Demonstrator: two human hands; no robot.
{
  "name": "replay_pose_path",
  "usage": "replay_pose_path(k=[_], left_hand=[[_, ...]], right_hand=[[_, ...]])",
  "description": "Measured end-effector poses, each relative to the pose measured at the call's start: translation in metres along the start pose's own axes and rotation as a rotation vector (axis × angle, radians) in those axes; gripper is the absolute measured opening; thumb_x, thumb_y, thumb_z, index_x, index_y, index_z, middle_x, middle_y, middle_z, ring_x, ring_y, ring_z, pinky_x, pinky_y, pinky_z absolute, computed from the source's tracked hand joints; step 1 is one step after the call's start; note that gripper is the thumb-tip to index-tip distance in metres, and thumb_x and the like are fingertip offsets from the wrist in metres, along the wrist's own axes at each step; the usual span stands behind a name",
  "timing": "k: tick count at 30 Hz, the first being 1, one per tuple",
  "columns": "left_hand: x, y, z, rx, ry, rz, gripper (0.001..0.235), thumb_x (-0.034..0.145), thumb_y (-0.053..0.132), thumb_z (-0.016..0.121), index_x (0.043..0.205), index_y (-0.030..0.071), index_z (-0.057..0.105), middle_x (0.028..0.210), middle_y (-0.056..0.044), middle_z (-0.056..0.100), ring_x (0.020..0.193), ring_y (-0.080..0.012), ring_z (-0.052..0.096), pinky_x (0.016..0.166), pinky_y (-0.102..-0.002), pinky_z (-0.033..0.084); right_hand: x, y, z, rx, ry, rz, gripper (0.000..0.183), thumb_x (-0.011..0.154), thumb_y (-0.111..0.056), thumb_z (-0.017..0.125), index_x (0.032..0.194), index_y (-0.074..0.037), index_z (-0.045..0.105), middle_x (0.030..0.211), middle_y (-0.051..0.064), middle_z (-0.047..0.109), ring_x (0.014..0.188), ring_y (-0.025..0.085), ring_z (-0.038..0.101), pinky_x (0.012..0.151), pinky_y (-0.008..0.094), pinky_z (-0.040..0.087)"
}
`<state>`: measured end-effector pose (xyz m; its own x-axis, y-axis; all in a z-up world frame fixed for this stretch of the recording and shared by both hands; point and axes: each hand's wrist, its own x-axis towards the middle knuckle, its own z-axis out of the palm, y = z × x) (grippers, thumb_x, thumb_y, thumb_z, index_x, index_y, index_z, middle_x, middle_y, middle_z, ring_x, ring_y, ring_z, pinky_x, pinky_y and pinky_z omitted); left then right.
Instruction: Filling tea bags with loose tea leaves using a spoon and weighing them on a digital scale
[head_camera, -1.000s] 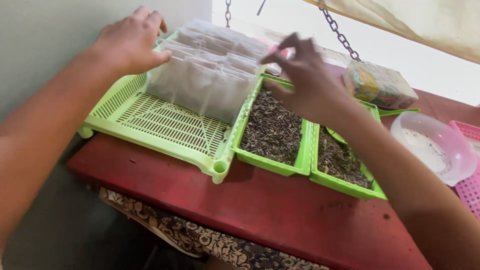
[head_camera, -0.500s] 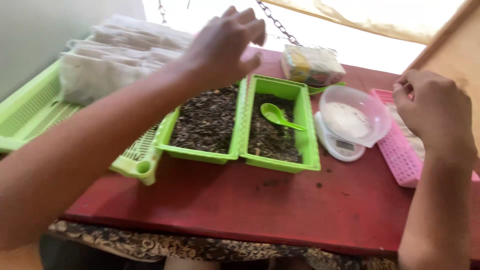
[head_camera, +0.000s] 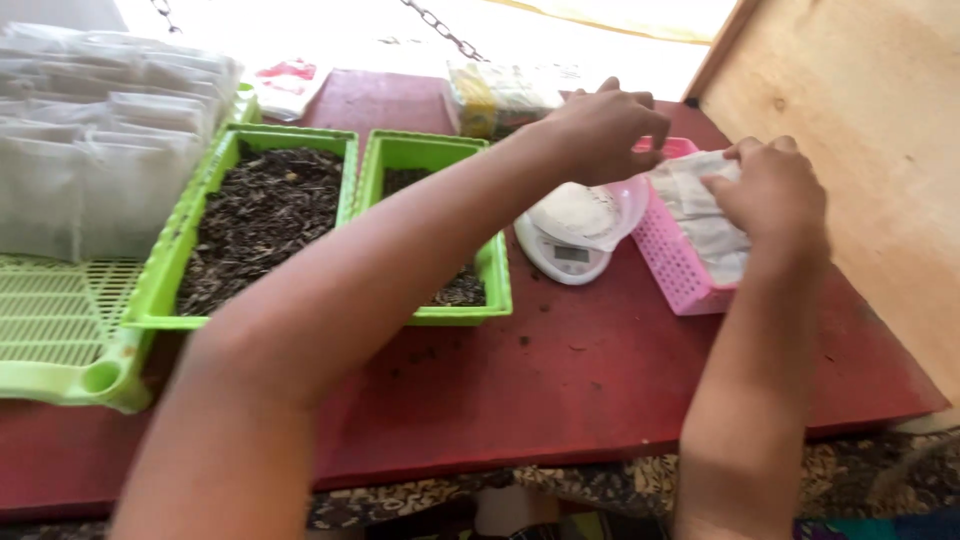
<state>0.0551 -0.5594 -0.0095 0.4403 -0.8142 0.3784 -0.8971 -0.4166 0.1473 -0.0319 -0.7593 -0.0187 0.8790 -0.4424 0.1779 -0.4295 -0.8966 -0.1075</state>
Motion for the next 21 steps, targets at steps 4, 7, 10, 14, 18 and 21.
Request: replay_pose_path(k=[4, 7, 10, 14, 18, 21], left_hand=[[0.031, 0.036, 0.007, 0.084, -0.301, -0.124, 0.047, 0.1, 0.059, 0.041, 0.133, 0.036, 0.065, 0.142, 0.003, 0.056, 0.137, -0.0294, 0.037, 0.112, -0.059, 0.031], [0.046, 0.049, 0.019, 0.138, -0.439, -0.187, 0.05, 0.101, 0.056, 0.03, 0.137, 0.039, 0.06, 0.148, 0.008, 0.05, 0.142, -0.0329, 0.026, 0.113, -0.067, 0.021], [0.05, 0.056, 0.03, 0.207, -0.544, -0.188, 0.05, 0.104, 0.047, 0.023, 0.136, 0.029, 0.058, 0.143, 0.0, 0.053, 0.144, -0.0375, 0.02, 0.11, -0.069, 0.019], [0.056, 0.033, 0.069, 0.175, -0.38, -0.181, 0.058, 0.097, 0.06, 0.022, 0.138, 0.041, 0.058, 0.139, 0.003, 0.059, 0.139, -0.0307, 0.033, 0.111, -0.062, 0.018], [0.041, 0.035, 0.065, 0.163, -0.268, -0.126, 0.058, 0.098, 0.059, 0.022, 0.128, 0.036, 0.066, 0.13, 0.003, 0.065, 0.133, -0.0292, 0.04, 0.11, -0.06, 0.019], [0.03, 0.036, 0.052, 0.14, -0.207, -0.093, 0.056, 0.099, 0.056, 0.024, 0.125, 0.034, 0.068, 0.13, 0.003, 0.066, 0.13, -0.028, 0.044, 0.108, -0.057, 0.022]], right_hand=[[0.025, 0.018, 0.017, -0.075, 0.023, 0.066, 0.063, 0.089, -0.051, 0.075, 0.142, -0.021, 0.059, 0.134, 0.015, 0.062, 0.129, 0.037, 0.049, 0.09, 0.054, 0.052], [0.035, 0.026, 0.027, -0.061, 0.081, 0.031, 0.057, 0.087, -0.042, 0.079, 0.136, -0.018, 0.065, 0.127, 0.017, 0.067, 0.123, 0.041, 0.056, 0.086, 0.056, 0.053], [0.037, 0.025, 0.03, -0.082, 0.105, 0.05, 0.038, 0.087, -0.022, 0.071, 0.122, -0.007, 0.066, 0.118, 0.021, 0.068, 0.117, 0.043, 0.058, 0.079, 0.055, 0.056], [0.065, 0.047, 0.055, -0.023, 0.213, 0.042, 0.043, 0.085, -0.024, 0.073, 0.124, -0.003, 0.074, 0.113, 0.026, 0.071, 0.112, 0.049, 0.065, 0.09, 0.064, 0.054], [0.061, 0.047, 0.054, 0.018, 0.326, 0.075, 0.016, 0.086, -0.014, 0.076, 0.101, -0.016, 0.08, 0.1, 0.021, 0.075, 0.101, 0.045, 0.07, 0.085, 0.058, 0.057], [0.056, 0.04, 0.05, 0.022, 0.416, 0.041, 0.012, 0.093, -0.014, 0.069, 0.096, -0.018, 0.08, 0.096, 0.019, 0.074, 0.099, 0.043, 0.069, 0.085, 0.054, 0.057]])
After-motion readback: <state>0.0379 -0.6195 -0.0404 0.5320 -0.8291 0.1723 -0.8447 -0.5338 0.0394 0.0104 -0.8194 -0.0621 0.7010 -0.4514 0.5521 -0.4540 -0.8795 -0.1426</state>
